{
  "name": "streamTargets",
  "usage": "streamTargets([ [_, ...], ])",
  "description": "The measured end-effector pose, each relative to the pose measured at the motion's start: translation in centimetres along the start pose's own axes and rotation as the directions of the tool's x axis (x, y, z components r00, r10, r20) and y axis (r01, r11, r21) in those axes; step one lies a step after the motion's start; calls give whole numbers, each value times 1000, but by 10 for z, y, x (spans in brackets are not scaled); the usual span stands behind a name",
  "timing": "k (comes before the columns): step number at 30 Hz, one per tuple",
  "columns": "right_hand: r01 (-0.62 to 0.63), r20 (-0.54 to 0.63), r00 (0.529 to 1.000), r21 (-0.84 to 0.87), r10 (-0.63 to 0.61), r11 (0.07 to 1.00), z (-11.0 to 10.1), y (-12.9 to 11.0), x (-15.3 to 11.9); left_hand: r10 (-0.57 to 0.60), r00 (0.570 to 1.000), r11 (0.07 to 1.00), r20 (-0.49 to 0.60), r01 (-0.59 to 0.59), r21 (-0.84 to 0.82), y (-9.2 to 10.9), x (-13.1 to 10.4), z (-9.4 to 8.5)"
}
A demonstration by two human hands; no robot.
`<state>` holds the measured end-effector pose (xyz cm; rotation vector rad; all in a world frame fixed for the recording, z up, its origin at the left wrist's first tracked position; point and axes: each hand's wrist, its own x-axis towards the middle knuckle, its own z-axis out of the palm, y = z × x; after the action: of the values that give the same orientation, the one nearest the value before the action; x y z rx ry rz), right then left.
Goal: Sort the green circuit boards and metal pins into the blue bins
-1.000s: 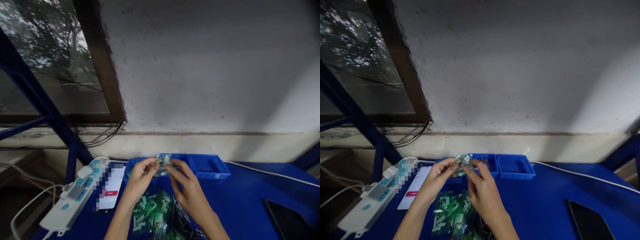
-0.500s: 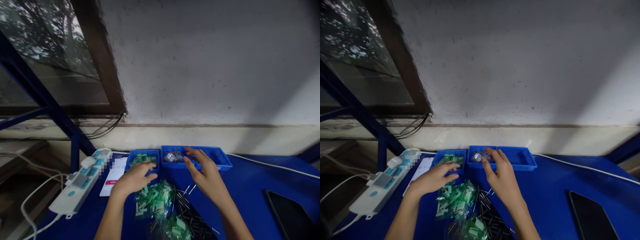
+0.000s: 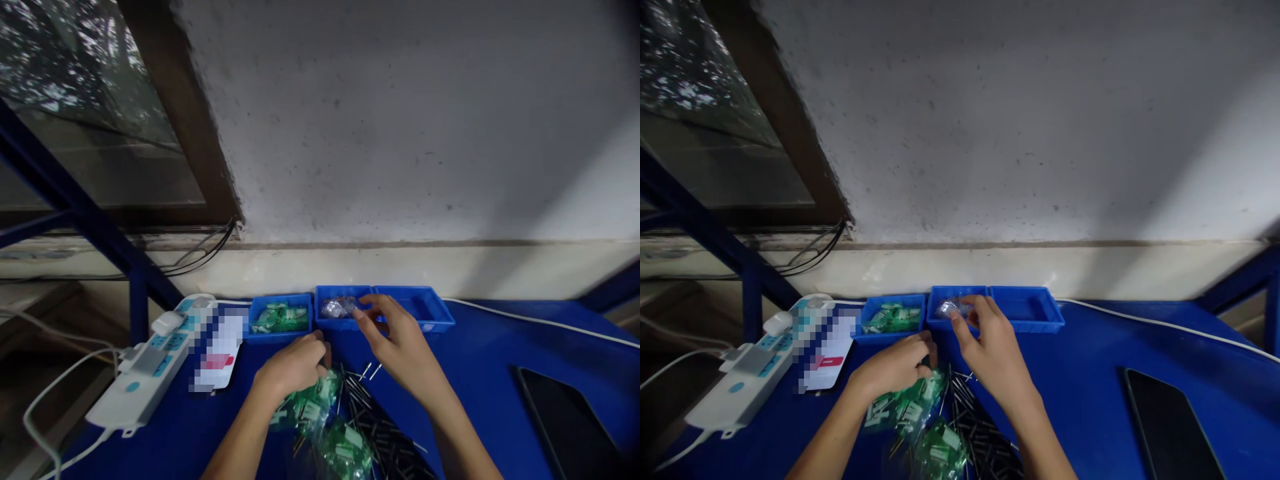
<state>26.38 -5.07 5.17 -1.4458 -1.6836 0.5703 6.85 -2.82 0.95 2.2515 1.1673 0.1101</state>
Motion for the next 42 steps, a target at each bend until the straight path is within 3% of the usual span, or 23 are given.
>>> streamTargets([
  [3, -88, 121, 989, -3, 88, 996, 8, 6, 2, 74, 971, 996, -227, -84, -32, 9, -4, -15],
  [6, -312, 247, 930, 145, 270, 939, 19, 12, 5, 118, 843, 984, -525, -172, -54, 19, -8, -29],
  [8, -389, 364, 896, 361, 256, 848, 24, 13, 7, 152, 754, 969, -639, -240, -53, 25, -9, -33],
  [10, -375, 392, 905, 546, 168, 749, 26, 11, 7, 193, 720, 954, -667, -297, -44, 29, -10, -32],
  [13, -270, 249, 958, 624, 141, 733, 27, 7, 6, 176, 765, 956, -619, -284, -79, 33, -10, -30],
  [15, -170, 124, 985, 560, 120, 811, 27, 5, 5, 72, 824, 959, -562, -213, -189, 34, -10, -30],
  [17, -17, 17, 1000, 449, 11, 893, 27, 5, 3, -78, 852, 920, -517, -138, -366, 33, -10, -30],
  [20, 263, -72, 965, 242, -254, 934, 26, 4, 0, -254, 862, 782, -439, -84, -618, 31, -11, -31],
  [22, 392, -70, 920, 122, -386, 912, 25, 3, -2, -290, 876, 702, -386, -80, -708, 30, -13, -32],
  [25, 437, -16, 900, 23, -436, 899, 25, 2, -3, -252, 882, 729, -397, -97, -678, 28, -14, -32],
  [27, 410, 29, 912, -3, -410, 912, 24, 3, -3, -240, 807, 850, -540, -94, -518, 23, -14, -33],
  [30, 312, 63, 948, -14, -311, 950, 22, 6, -1, -172, 545, 981, -820, 18, -194, 5, -14, -38],
  [31, 269, 58, 962, -15, -268, 963, 20, 6, 0, -124, 483, 992, -867, 70, -103, -4, -16, -42],
  [32, 226, 52, 973, -15, -225, 974, 19, 7, 0, -73, 467, 993, -881, 113, -23, -12, -18, -46],
  [33, 187, 46, 981, -12, -186, 982, 17, 8, 1, -33, 505, 988, -863, 147, 48, -20, -21, -50],
  [37, 63, -13, 998, 49, -62, 997, 11, 10, 4, -30, 835, 959, -549, 179, 220, -32, -32, -55],
  [39, 13, -39, 999, 81, -10, 997, 9, 11, 4, -3, 920, 971, -393, 96, 217, -22, -31, -45],
  [42, 0, -50, 999, 87, 4, 996, 10, 12, 5, 126, 973, 984, -196, -96, 153, 2, -20, -16],
])
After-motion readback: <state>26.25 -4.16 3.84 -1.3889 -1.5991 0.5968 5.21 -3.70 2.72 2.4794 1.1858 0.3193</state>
